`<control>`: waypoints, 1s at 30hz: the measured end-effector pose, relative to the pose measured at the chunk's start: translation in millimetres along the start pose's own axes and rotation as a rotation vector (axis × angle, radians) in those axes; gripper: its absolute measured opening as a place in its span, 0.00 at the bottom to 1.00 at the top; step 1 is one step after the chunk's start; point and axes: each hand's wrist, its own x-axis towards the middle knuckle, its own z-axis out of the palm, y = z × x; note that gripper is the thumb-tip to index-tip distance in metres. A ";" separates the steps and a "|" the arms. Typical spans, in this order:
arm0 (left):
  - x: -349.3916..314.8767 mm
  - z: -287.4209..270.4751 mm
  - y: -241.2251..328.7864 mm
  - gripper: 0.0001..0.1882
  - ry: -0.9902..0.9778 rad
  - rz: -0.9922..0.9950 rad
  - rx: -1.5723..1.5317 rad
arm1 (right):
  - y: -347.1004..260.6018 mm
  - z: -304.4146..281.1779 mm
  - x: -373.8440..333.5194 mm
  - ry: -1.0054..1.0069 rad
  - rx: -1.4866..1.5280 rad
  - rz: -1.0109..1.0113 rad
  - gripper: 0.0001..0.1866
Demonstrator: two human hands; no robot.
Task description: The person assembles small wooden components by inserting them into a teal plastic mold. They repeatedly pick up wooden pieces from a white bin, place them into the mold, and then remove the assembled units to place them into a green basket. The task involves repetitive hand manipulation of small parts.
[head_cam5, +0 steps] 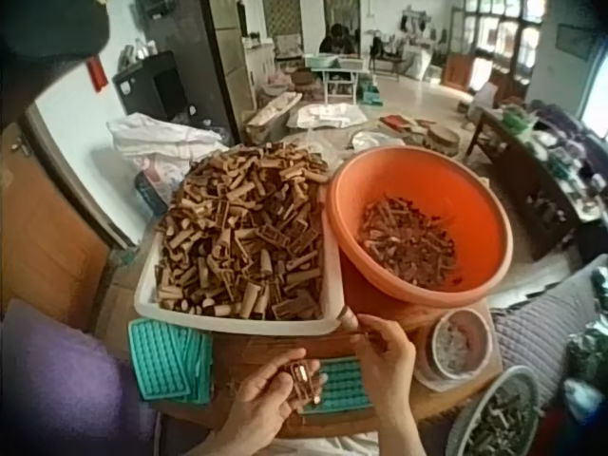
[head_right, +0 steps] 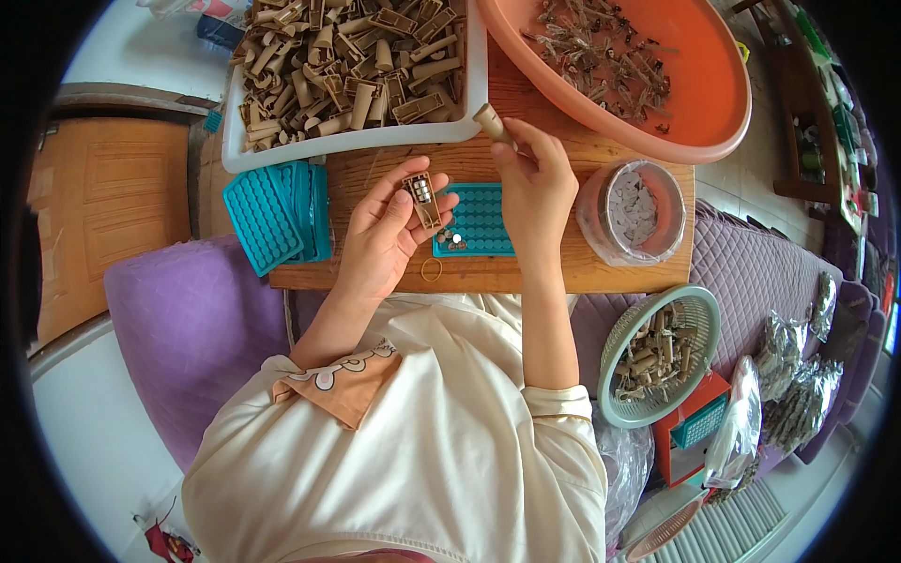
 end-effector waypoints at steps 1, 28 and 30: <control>0.8 1.3 -1.4 0.17 0.022 0.038 0.011 | 0.8 -1.2 -6.5 -0.010 0.088 0.018 0.13; 10.8 16.7 -20.6 0.16 -0.035 0.306 0.376 | 8.1 6.0 -62.6 -0.124 0.470 0.137 0.11; 10.9 15.9 -22.8 0.16 -0.026 0.330 0.493 | 8.9 4.5 -62.2 -0.174 0.320 0.078 0.11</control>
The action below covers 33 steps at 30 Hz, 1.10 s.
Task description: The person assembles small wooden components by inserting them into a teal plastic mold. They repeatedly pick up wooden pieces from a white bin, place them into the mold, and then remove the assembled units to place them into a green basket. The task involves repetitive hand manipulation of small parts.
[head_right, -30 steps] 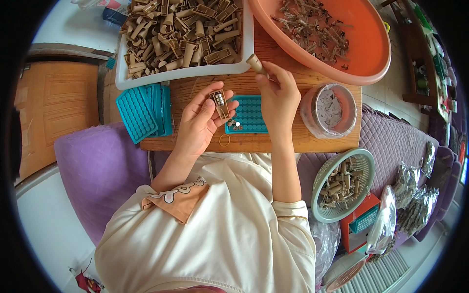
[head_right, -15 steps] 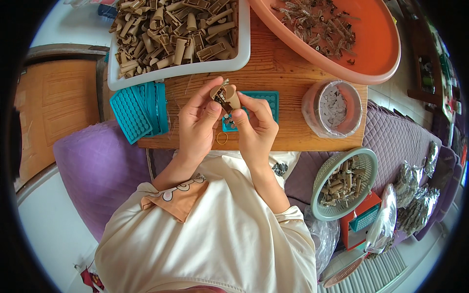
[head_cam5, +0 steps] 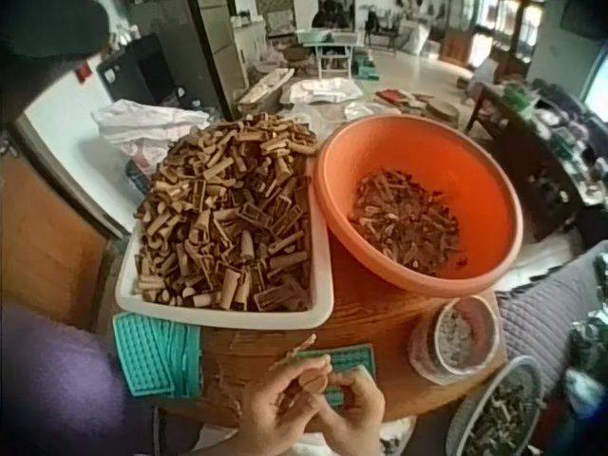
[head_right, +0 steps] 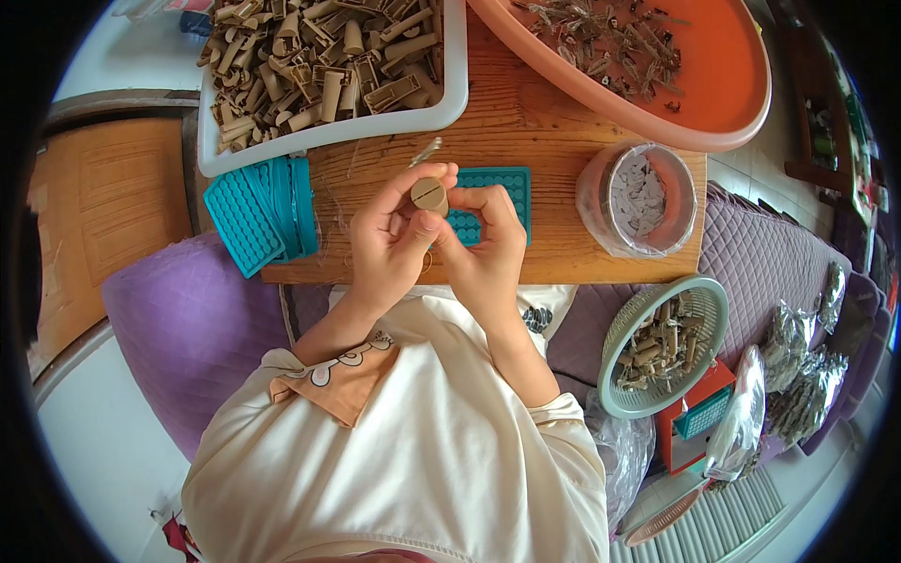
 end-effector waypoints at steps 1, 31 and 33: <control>-0.5 -0.3 -1.3 0.16 -0.018 0.042 0.091 | -3.2 -0.9 1.4 -0.033 -0.110 -0.024 0.11; -8.3 7.9 -11.0 0.19 -0.321 0.075 -0.185 | -11.0 -3.4 -29.0 -0.073 -0.559 -0.257 0.18; -7.6 7.4 -13.5 0.19 -0.284 0.039 -0.202 | -17.9 -11.3 -22.4 -0.169 -0.530 -0.187 0.18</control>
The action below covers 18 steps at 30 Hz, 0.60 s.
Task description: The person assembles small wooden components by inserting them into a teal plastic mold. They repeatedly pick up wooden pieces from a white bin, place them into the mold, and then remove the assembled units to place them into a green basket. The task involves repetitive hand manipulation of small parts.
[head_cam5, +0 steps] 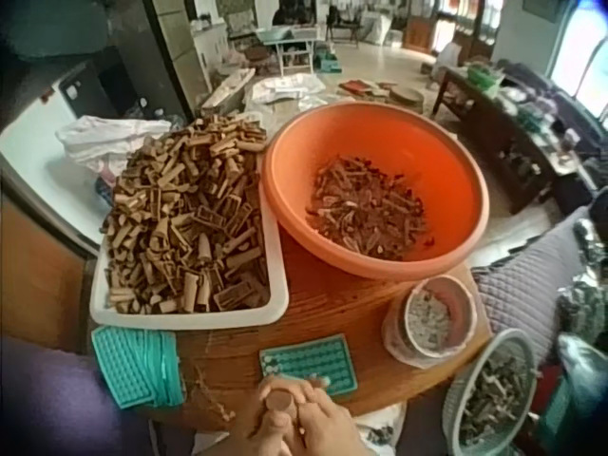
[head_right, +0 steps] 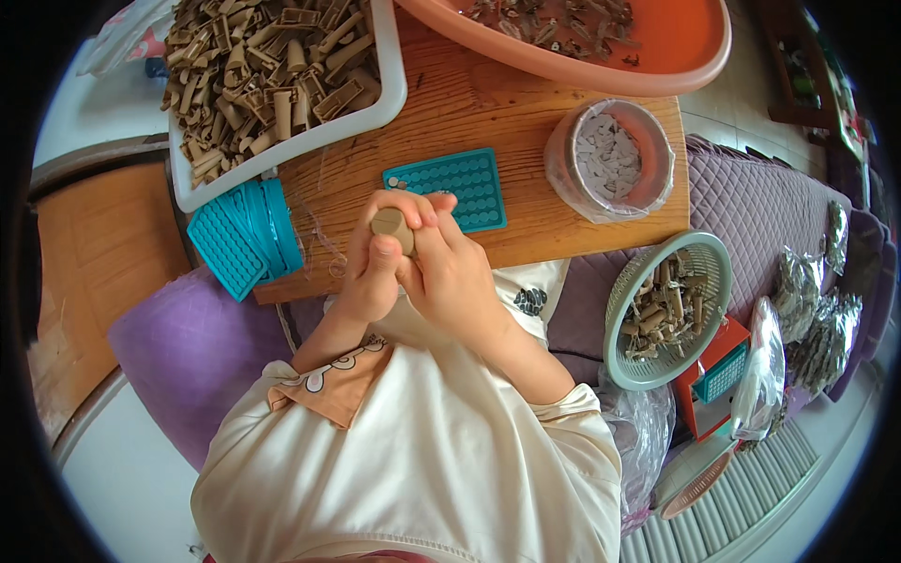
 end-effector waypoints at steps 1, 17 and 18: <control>-0.9 0.6 0.8 0.20 0.028 -0.021 -0.009 | -3.8 -10.8 4.1 -0.108 0.152 0.109 0.11; -6.7 -9.5 6.0 0.26 -0.069 -0.341 -0.191 | 97.8 -131.8 53.2 -0.065 -0.784 0.256 0.10; -7.1 -8.5 5.1 0.27 -0.088 -0.357 -0.172 | 98.6 -128.3 56.5 -0.103 -0.791 0.310 0.09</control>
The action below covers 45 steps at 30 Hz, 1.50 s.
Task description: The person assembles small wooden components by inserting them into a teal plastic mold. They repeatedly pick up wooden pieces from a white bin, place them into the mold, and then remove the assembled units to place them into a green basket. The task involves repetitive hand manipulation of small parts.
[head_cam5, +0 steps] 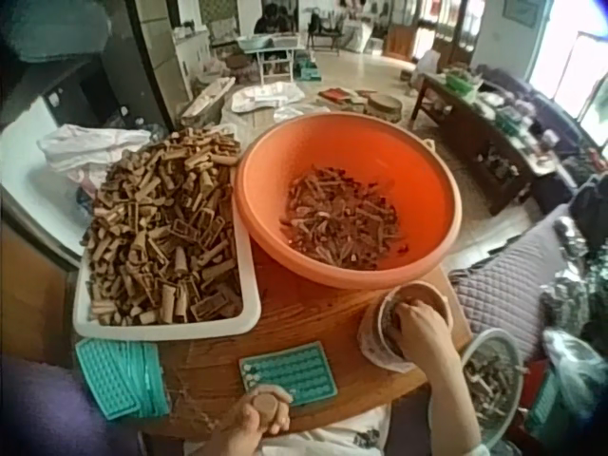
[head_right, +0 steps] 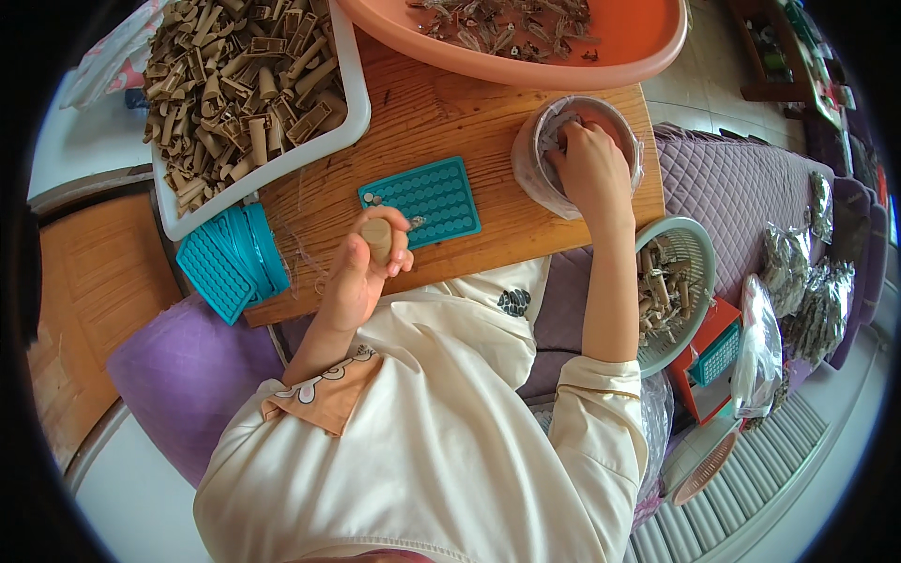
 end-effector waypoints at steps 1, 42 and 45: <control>-0.2 0.7 -0.7 0.28 -0.013 -0.050 -0.077 | -1.5 1.2 1.3 -0.052 -0.013 0.037 0.09; 1.8 4.8 11.2 0.16 0.010 -0.514 -0.938 | -103.4 -27.2 -57.6 0.246 0.775 -0.377 0.09; 1.5 2.3 9.5 0.16 -0.004 -0.525 -0.985 | -107.6 -25.4 -58.0 0.254 0.731 -0.443 0.10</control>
